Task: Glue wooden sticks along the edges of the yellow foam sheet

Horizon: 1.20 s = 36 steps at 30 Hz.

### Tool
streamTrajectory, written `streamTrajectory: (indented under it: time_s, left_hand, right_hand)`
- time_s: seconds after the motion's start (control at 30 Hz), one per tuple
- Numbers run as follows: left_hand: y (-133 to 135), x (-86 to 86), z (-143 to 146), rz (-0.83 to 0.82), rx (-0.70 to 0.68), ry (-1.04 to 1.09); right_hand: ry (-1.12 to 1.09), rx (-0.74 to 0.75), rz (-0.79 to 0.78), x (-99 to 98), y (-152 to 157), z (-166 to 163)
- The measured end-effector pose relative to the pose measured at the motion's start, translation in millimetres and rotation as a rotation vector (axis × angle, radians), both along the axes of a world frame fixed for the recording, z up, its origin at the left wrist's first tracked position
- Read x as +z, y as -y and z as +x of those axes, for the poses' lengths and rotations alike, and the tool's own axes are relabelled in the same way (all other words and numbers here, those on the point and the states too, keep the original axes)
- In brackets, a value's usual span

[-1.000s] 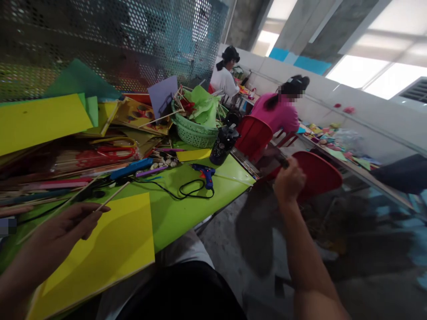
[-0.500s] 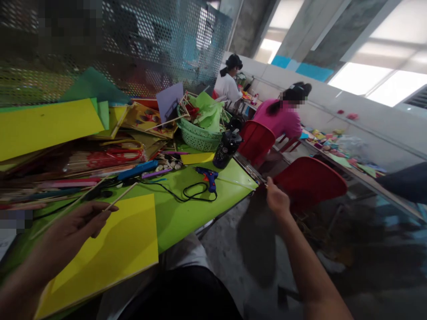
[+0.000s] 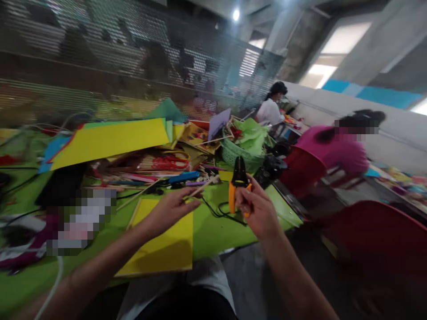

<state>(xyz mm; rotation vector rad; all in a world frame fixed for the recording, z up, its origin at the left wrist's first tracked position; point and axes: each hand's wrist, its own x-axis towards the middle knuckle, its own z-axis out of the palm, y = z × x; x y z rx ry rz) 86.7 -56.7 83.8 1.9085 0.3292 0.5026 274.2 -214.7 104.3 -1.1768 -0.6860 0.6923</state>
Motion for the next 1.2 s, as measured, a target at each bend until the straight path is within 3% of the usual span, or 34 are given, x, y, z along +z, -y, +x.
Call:
streamTrajectory:
  time_s: [0.1,0.2,0.33,0.43,0.57,0.67,0.8,0.93,1.03,1.2]
  left_hand:
    - [4,-9.8,11,-0.065,-0.02,0.057]
    - [-2,-19.2,13,-0.158,0.008,0.1]
    - [-14,-27.0,6,-0.294,-0.07,0.216]
    - [-20,-31.7,-3,-0.218,-0.031,0.154]
    - [-20,-34.5,-13,-0.065,0.063,0.012]
    - [-19,-35.1,-16,-0.041,0.063,-0.023]
    - [-20,-37.3,-12,-0.132,-0.004,0.072]
    - [-19,-35.4,-9,-0.285,-0.069,0.191]
    - [-20,-29.0,-12,-0.3,-0.071,0.156]
    - [-23,-18.8,-16,-0.293,-0.091,0.1]
  right_hand:
    - [-0.131,0.135,0.095,-7.9,-43,-38]
    - [-0.187,0.16,0.13,-16.1,-71,-59]
    - [-0.223,0.149,0.061,-28.5,-88,-67]
    - [-0.218,0.153,-0.014,-36.1,-93,-68]
    - [-0.211,0.15,-0.086,-39.0,-95,-67]
    - [-0.223,0.176,-0.113,-38.7,-93,-66]
    - [-0.138,0.252,-0.117,-40.0,-81,-63]
    - [0.111,0.247,-0.112,-41.8,-66,-50]
    - [0.263,0.169,-0.142,-38.0,-56,-29]
    - [0.275,0.139,-0.109,-24.4,-41,-9]
